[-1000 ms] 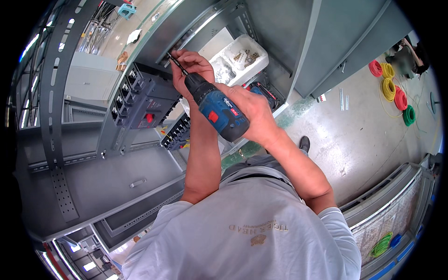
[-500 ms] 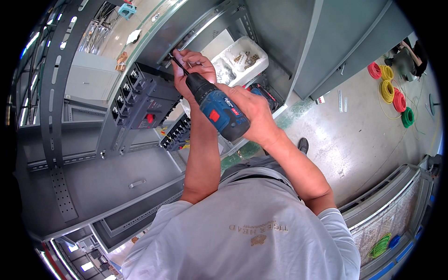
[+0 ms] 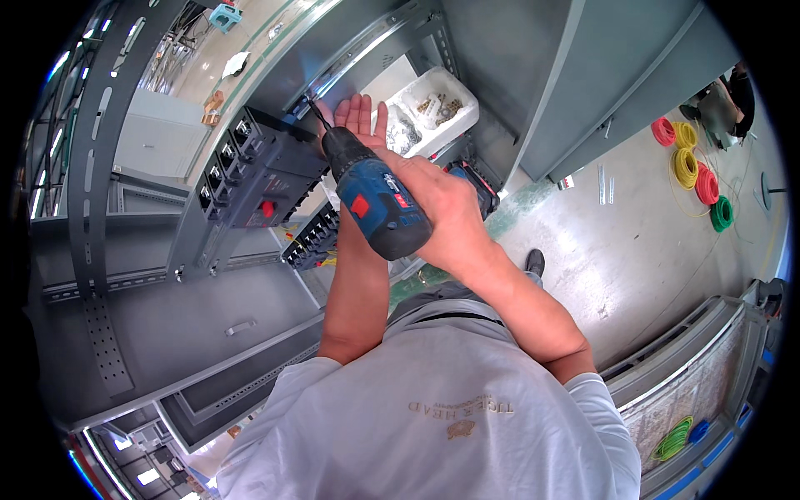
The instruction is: The person uses a cordless drill to fasten screws into a metal electrical cabinet. They repeatedly pick screws from a white tray and drive them into the cabinet frame to secure internal components.
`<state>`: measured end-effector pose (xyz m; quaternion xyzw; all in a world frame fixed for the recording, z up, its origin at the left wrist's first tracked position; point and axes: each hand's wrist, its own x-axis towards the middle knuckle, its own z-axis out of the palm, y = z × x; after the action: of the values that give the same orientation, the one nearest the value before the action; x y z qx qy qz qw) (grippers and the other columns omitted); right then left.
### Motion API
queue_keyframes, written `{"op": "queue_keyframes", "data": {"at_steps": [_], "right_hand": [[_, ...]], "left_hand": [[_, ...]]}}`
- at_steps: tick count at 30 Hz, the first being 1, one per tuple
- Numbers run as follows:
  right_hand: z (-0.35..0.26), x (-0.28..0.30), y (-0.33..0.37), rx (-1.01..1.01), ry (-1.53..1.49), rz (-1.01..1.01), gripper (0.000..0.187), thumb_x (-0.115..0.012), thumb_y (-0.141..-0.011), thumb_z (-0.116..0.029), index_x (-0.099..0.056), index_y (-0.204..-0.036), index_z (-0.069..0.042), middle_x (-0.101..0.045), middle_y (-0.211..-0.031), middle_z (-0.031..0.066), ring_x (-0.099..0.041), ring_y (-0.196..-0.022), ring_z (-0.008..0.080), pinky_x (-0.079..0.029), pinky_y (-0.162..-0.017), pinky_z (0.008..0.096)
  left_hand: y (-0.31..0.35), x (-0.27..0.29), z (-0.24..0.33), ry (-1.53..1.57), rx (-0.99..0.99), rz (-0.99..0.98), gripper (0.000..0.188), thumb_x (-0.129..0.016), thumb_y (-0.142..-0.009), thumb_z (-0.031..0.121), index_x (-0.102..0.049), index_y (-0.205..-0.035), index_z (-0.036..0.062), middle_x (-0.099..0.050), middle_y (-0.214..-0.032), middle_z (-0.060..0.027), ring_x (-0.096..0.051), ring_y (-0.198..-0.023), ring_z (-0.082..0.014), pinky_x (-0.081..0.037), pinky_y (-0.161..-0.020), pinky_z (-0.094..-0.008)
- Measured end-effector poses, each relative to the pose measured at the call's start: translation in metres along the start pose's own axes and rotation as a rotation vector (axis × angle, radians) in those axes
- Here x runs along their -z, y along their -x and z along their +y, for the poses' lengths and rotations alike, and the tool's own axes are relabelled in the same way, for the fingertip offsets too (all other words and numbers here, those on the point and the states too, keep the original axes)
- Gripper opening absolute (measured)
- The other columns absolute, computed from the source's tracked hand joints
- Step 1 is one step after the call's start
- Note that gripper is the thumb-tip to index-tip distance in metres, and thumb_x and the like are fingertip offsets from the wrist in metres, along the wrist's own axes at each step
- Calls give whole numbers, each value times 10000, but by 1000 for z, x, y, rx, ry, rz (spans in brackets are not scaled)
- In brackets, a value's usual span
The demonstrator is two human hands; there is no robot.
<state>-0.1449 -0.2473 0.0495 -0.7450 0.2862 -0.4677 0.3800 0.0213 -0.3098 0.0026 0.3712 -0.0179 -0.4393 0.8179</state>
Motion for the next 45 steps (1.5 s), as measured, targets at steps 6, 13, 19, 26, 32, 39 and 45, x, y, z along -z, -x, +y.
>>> {"op": "queue_keyframes", "data": {"at_steps": [6, 13, 19, 26, 32, 39, 45], "right_hand": [[-8, 1, -2, -20, 11, 10, 504, -720, -762, -9, -631, -1257, 19, -691, -978, 180, -687, -841, 327, -548, -807, 356], [-14, 7, -4, -87, 2, -34, 491, -730, -772, -30, -636, -1252, 17, -709, -1076, 198, -709, -955, 349, -550, -851, 358], [-21, 9, -10, -50, 31, -8, 482, -741, -767, -38, -646, -1236, 18, -716, -1100, 199, -714, -979, 362, -555, -864, 369], [-27, 9, -13, -42, 36, 13, 468, -752, -762, -48, -658, -1216, 14, -718, -1100, 202, -717, -984, 364, -557, -859, 367], [-34, 8, -12, -70, 76, -18, 468, -751, -762, -43, -657, -1217, 15, -718, -1102, 200, -718, -983, 364, -559, -859, 365], [-31, 3, -9, -73, 53, 7, 471, -751, -763, -42, -654, -1221, 11, -716, -1090, 201, -721, -973, 355, -560, -846, 360], [-31, -10, 1, -94, 96, 10, 492, -754, -757, -25, -652, -1238, 4, -712, -1034, 193, -719, -904, 346, -563, -808, 357]], "left_hand": [[-13, 14, -6, 51, -67, -56, 804, -616, -949, 590, -319, -1501, 86, -367, -1498, -161, -355, -1430, -274, -358, -1181, -477], [-33, 31, -19, 114, -127, -260, 709, -520, -1014, 560, -297, -1529, 126, -342, -1543, -151, -315, -1471, -276, -338, -1198, -460], [-22, 31, -20, 9, -208, -342, 771, -510, -999, 604, -264, -1541, 113, -328, -1551, -165, -292, -1485, -284, -329, -1206, -456], [-11, 22, -14, 25, -182, -307, 849, -491, -986, 648, -214, -1566, 93, -345, -1532, -176, -284, -1494, -290, -318, -1213, -454], [-11, 24, -13, 38, -173, -299, 858, -503, -970, 667, -248, -1559, 99, -354, -1545, -168, -307, -1486, -284, -305, -1219, -453], [-9, 21, -10, 35, -123, -288, 842, -497, -973, 668, -231, -1568, 135, -326, -1571, -138, -291, -1491, -276, -296, -1217, -448], [-16, 24, -15, 105, -144, -253, 886, -664, -866, 676, -369, -1449, 78, -306, -1578, -123, -340, -1453, -276, -352, -1185, -480]]}}
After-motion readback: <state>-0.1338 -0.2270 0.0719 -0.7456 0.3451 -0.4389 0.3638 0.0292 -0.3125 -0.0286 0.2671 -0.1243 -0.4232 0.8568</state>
